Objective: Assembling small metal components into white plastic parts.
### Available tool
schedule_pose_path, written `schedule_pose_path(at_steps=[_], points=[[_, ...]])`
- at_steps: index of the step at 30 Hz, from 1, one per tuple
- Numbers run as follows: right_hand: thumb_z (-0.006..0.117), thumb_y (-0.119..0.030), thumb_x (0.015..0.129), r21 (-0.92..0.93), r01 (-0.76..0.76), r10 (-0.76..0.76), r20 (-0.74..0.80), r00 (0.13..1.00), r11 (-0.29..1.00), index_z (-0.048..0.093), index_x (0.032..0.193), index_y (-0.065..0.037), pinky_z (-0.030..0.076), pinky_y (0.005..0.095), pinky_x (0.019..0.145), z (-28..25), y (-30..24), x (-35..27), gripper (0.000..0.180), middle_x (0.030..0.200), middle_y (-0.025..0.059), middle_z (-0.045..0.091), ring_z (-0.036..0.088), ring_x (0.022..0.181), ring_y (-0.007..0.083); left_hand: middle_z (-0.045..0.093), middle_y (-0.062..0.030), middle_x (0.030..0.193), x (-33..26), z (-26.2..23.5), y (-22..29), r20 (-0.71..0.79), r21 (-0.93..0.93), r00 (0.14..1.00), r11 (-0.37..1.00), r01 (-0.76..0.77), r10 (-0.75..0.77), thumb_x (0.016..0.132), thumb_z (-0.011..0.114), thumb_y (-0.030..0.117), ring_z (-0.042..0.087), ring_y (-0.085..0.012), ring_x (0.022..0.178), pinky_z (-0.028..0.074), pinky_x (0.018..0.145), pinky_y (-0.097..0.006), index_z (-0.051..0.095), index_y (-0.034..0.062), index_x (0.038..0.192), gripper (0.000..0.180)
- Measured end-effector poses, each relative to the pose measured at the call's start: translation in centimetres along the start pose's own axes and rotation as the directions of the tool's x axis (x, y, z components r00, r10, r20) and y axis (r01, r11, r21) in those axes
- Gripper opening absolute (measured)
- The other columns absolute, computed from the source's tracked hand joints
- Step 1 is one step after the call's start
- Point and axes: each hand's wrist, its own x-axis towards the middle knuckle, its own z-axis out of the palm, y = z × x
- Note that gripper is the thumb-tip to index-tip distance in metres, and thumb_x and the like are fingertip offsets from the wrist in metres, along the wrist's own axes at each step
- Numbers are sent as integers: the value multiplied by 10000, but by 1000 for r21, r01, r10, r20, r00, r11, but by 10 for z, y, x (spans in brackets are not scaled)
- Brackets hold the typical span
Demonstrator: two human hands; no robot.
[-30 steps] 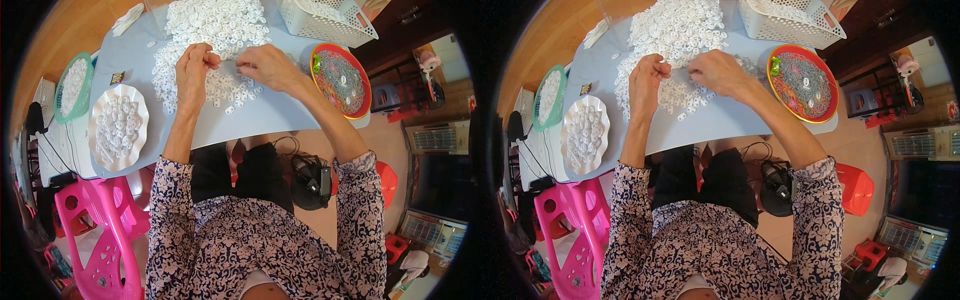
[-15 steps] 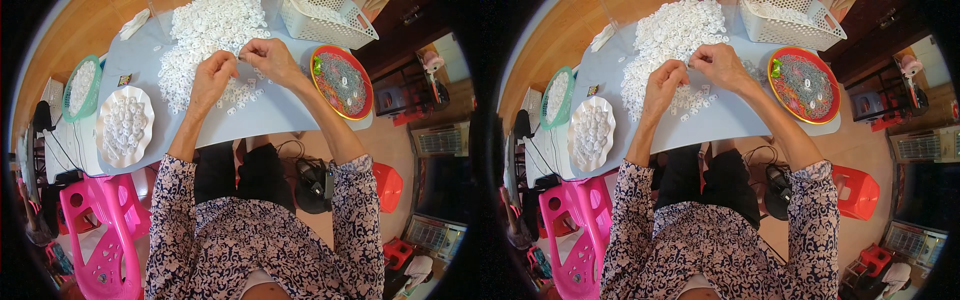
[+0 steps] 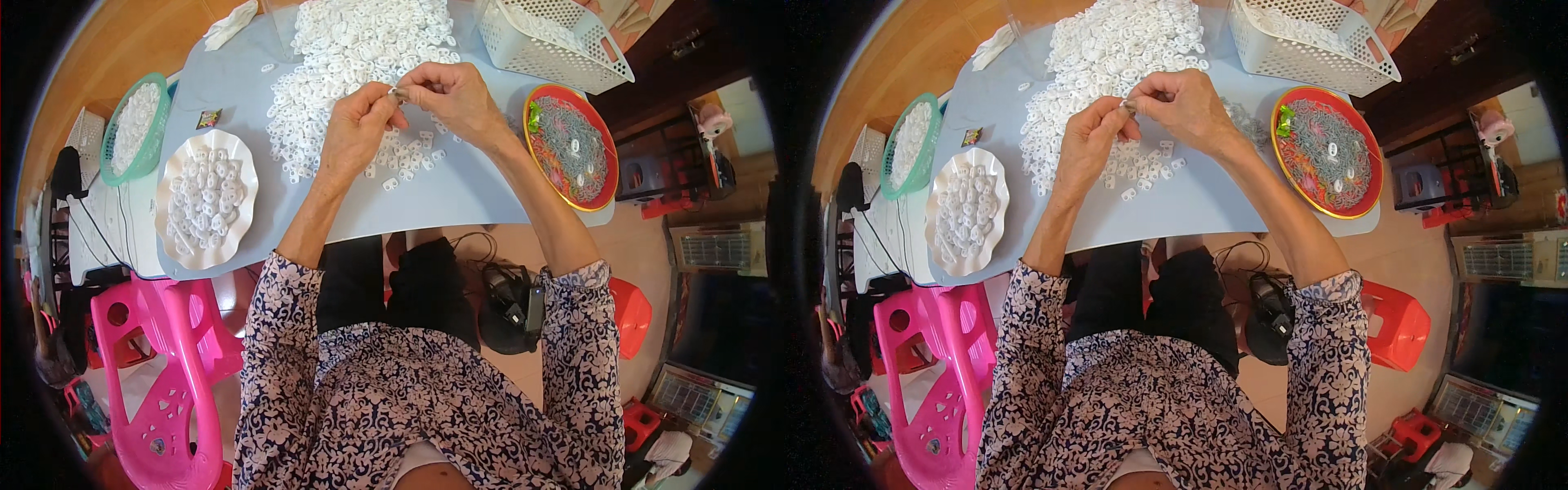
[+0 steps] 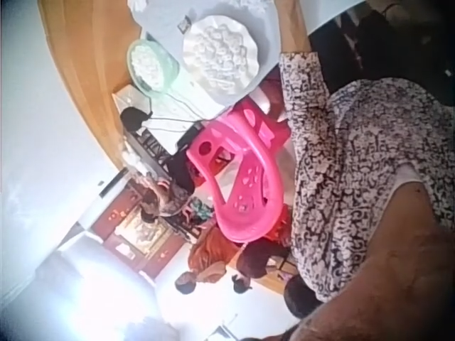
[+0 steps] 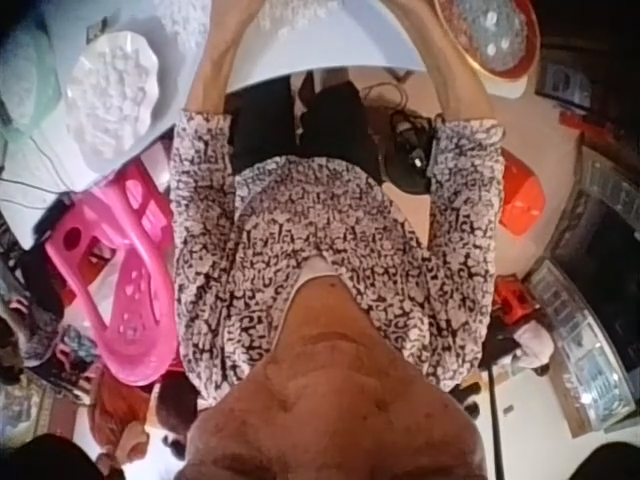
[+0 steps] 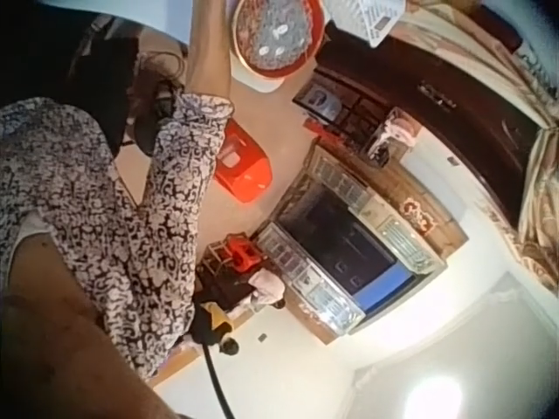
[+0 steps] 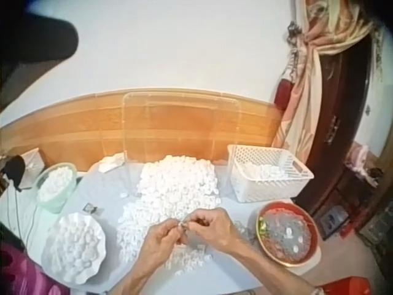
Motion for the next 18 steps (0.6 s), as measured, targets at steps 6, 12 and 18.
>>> schedule_pose_path(at_steps=[6,12,18], points=[[605,-60,861,36,169,-169,-26,985,985,631,857,10,381,195,530,-2,0,2,74,708,-28,565,458,611,28,587,-101,672,8,-9,-2,159,-525,972,819,233,-175,945,417,264,565,-204,699,455,687,-314,569,-51,865,358],[610,-50,806,-82,364,-365,5,931,928,664,884,-29,449,221,555,-6,-4,4,96,694,26,627,543,616,55,583,-88,705,10,-13,-11,263,-709,952,638,299,-155,914,511,200,569,-234,741,447,684,-318,573,-23,844,241],[613,-99,836,-273,120,-142,-61,988,955,667,904,-15,423,207,576,-35,26,11,120,702,-4,615,507,633,47,577,-80,727,12,-15,-11,47,-728,983,668,156,-179,859,570,97,568,-210,760,439,662,-308,577,1,824,102]])
